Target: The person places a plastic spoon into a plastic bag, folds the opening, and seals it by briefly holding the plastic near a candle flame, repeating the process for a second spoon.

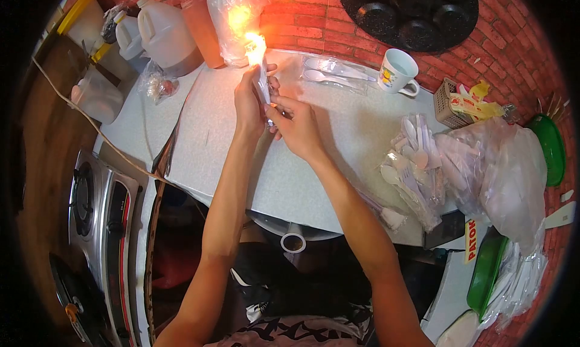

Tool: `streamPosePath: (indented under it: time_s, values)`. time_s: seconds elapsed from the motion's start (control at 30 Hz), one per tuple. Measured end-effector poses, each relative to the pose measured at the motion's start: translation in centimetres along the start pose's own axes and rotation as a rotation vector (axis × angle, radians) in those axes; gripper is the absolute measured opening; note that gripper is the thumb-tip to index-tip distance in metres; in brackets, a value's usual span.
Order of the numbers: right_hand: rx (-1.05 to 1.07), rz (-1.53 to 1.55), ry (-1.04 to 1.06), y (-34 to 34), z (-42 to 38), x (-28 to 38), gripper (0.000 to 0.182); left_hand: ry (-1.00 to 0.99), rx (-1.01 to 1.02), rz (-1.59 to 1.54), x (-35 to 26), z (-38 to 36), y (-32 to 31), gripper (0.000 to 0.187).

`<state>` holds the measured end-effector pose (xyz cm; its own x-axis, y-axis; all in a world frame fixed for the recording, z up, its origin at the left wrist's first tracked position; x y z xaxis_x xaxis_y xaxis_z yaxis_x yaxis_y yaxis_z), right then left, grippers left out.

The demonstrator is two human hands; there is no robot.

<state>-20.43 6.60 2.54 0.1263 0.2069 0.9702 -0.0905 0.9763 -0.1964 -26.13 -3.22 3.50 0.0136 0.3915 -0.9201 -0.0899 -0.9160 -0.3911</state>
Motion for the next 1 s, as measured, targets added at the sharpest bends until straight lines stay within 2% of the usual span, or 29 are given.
streamPosePath:
  time_s: [0.43,0.7,0.83,1.0]
  values:
    - [0.044,-0.023,-0.038,-0.4,-0.1,-0.3,0.036,-0.004,-0.116,-0.044,0.0,0.0,1.0,0.046]
    - [0.063,-0.027,-0.034,-0.9,-0.2,-0.1,0.021,-0.027,-0.221,-0.038,-0.3,-0.2,2.0,0.047]
    - [0.093,-0.073,-0.050,-1.1,-0.5,0.0,0.023,0.003,-0.210,0.009,-0.3,-0.3,1.8,0.048]
    - [0.062,-0.024,-0.044,-0.5,-0.3,-1.1,0.019,-0.061,-0.176,0.119,-0.4,-0.2,1.0,0.045]
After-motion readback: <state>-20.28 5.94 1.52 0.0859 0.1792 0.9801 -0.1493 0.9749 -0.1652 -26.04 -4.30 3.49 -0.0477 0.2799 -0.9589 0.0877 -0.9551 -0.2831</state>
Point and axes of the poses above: each hand's wrist, its own z-axis towards the middle knuckle, its own y-axis out of the back of the hand, x = y × z, the point moved 9 cm from there along z, towards the middle knuckle, and after that the axes turned 10 degrees about z, right-handed, at the moved point
